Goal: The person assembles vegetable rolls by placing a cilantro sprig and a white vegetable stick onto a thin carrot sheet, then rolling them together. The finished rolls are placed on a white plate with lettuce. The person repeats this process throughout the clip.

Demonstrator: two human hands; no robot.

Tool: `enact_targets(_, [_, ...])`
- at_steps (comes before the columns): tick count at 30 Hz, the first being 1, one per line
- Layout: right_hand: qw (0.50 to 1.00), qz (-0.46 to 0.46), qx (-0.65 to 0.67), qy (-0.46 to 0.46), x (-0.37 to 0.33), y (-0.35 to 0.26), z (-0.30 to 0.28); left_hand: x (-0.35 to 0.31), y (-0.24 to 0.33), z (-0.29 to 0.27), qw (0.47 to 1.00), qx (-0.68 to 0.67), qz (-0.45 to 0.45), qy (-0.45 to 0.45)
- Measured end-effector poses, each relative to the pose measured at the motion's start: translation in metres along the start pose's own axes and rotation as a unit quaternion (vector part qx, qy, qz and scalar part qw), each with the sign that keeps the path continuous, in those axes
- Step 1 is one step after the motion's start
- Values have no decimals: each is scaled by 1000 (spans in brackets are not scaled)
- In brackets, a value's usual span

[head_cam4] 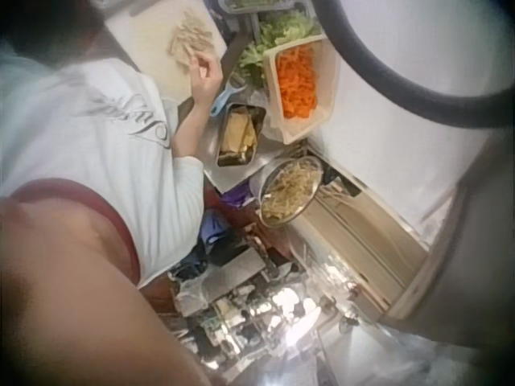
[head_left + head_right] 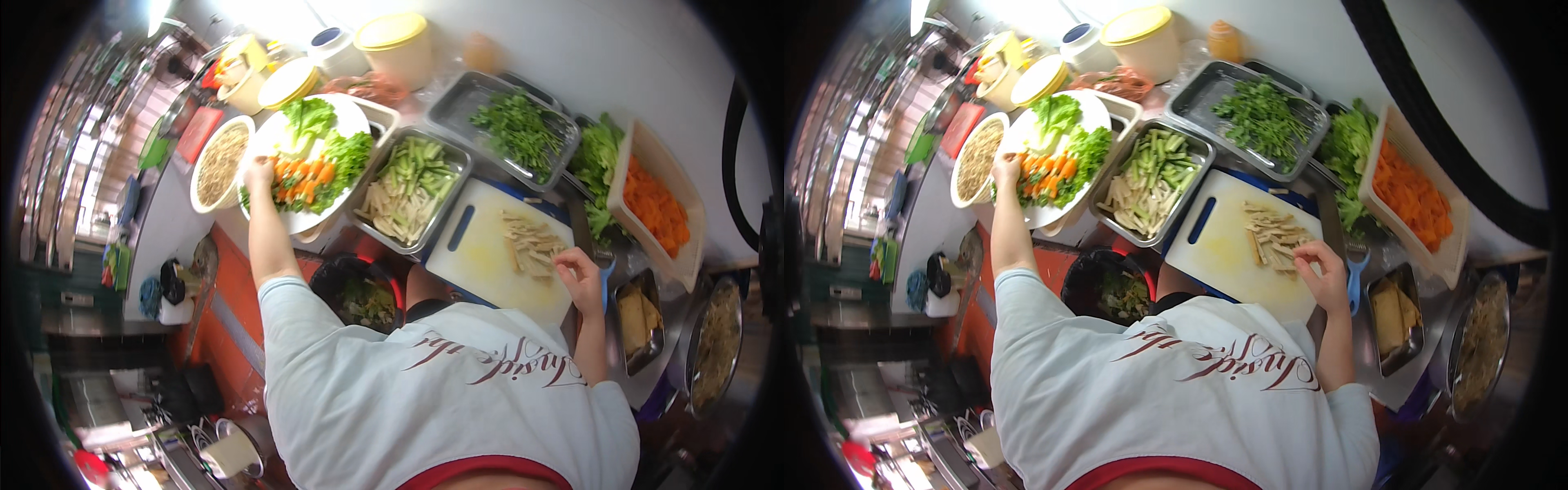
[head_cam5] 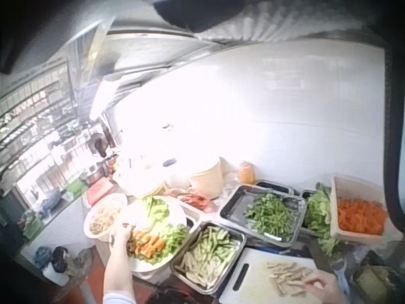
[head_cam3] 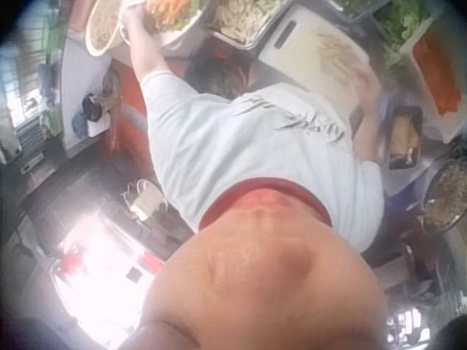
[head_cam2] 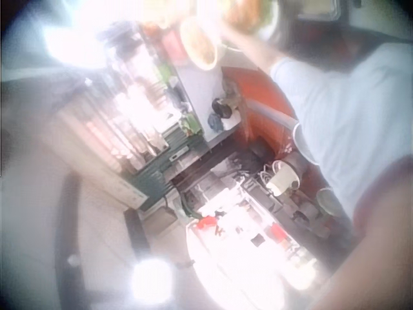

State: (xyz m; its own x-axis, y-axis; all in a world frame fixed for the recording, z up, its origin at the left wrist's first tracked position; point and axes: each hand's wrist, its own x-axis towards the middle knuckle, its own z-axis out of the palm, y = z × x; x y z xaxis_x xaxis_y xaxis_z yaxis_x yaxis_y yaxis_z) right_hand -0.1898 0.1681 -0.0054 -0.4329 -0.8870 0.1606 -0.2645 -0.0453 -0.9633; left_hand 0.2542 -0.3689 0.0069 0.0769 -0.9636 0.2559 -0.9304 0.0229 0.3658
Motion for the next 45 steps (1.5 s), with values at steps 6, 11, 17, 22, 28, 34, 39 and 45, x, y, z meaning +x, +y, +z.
enact_targets(6, [997, -11, -76, 9, -3, -14, -20, 0, 23, 0, 967, 238, -84, -30])
enact_targets(11, [993, -33, -6, 111, 3, -32, -83, -83, 99, -23, 974, 75, 118, 178])
enact_targets(17, [919, 61, -339, 194, 58, -3, -218, -207, 178, 4, 906, -148, 377, 120])
enact_targets(22, [855, 204, -475, 42, 91, 12, -229, -293, 207, 13, 877, -250, 411, -21])
enact_targets(28, [842, 127, -524, -29, 104, 18, -236, -336, 198, 16, 866, -347, 334, -138])
enact_targets(34, [875, 69, -469, 95, 103, 13, -272, -344, 181, 26, 862, -401, 229, -212])
enact_targets(39, [879, 62, -468, 73, 116, 12, -270, -350, 172, 46, 820, -485, 145, -266])
enact_targets(45, [840, 66, -536, -54, 153, 48, -240, -376, 205, 36, 806, -470, 232, -275])
